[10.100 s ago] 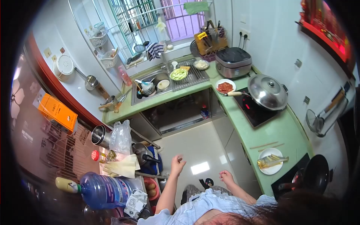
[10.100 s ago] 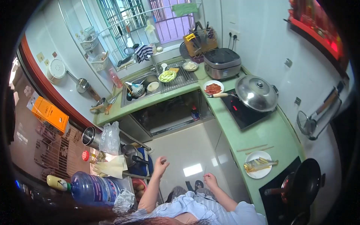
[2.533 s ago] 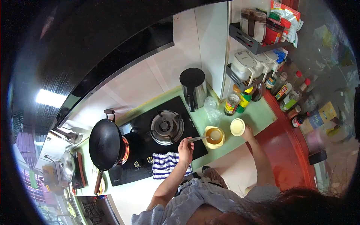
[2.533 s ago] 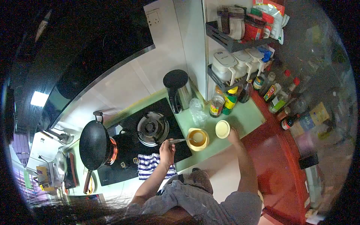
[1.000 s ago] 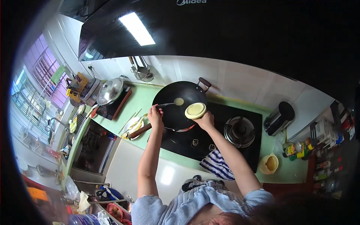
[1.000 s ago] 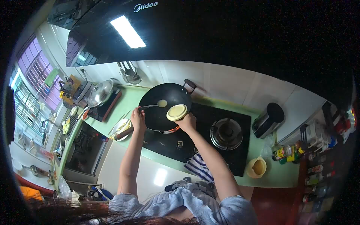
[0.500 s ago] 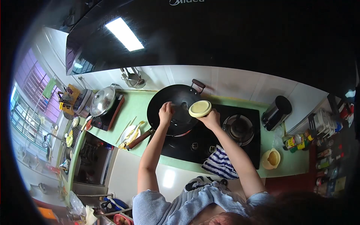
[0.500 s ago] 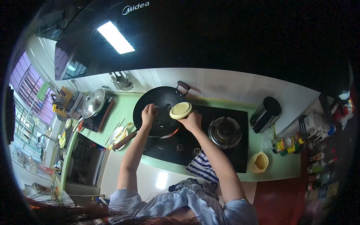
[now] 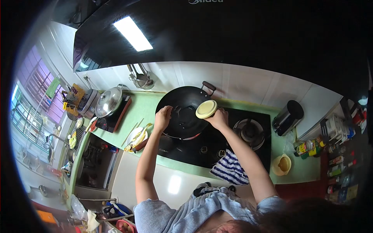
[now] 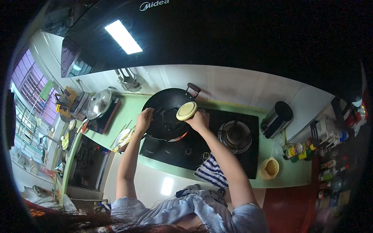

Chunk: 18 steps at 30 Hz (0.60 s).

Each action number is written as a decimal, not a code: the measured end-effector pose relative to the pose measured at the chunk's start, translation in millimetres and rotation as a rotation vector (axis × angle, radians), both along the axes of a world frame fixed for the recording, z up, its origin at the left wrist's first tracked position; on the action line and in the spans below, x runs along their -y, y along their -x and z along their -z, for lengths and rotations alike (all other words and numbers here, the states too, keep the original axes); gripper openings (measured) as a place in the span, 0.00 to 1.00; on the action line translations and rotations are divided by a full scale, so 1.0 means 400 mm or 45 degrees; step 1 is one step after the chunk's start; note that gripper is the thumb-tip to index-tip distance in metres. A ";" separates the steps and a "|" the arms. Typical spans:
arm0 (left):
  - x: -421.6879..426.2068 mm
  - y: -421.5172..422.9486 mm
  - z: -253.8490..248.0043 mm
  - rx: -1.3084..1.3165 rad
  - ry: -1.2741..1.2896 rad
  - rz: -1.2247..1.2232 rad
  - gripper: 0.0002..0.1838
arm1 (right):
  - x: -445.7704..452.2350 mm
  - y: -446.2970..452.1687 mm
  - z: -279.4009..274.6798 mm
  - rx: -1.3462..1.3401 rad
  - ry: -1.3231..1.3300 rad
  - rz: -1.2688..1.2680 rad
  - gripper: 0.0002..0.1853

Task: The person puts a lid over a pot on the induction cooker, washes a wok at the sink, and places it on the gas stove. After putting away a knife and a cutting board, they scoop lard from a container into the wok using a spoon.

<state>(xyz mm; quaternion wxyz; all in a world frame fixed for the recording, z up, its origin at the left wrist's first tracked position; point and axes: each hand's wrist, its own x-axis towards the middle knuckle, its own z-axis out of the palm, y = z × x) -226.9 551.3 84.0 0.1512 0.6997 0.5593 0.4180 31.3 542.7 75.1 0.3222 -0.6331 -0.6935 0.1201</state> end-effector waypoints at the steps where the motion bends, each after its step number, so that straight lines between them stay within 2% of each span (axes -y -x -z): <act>1: 0.024 -0.001 -0.015 0.001 -0.001 -0.010 0.09 | -0.003 0.008 -0.008 0.036 -0.040 -0.028 0.26; 3: 0.067 -0.004 -0.035 0.030 -0.060 -0.019 0.08 | -0.013 0.022 -0.014 0.071 -0.081 -0.065 0.25; 5: 0.107 -0.009 -0.050 -0.062 -0.077 -0.009 0.08 | -0.029 0.035 -0.005 0.285 -0.142 -0.077 0.22; 6: 0.119 -0.007 -0.043 -0.116 -0.073 -0.001 0.08 | -0.037 0.039 0.004 0.285 -0.142 -0.085 0.22; 8: 0.144 -0.006 -0.028 -0.170 -0.071 0.002 0.08 | -0.052 0.045 0.021 0.403 -0.299 -0.168 0.16; 9: 0.157 -0.008 -0.025 -0.186 -0.107 0.022 0.08 | -0.055 0.050 0.022 0.402 -0.303 -0.172 0.16; 12: 0.190 -0.019 -0.028 -0.193 -0.154 0.057 0.08 | -0.059 0.061 0.029 0.547 -0.345 -0.254 0.06; 15: 0.221 -0.043 -0.044 -0.200 -0.211 0.095 0.09 | -0.068 0.073 0.036 0.655 -0.343 -0.302 0.05; 18: 0.231 -0.059 -0.049 -0.332 -0.403 0.186 0.10 | -0.069 0.084 0.035 0.680 -0.365 -0.337 0.05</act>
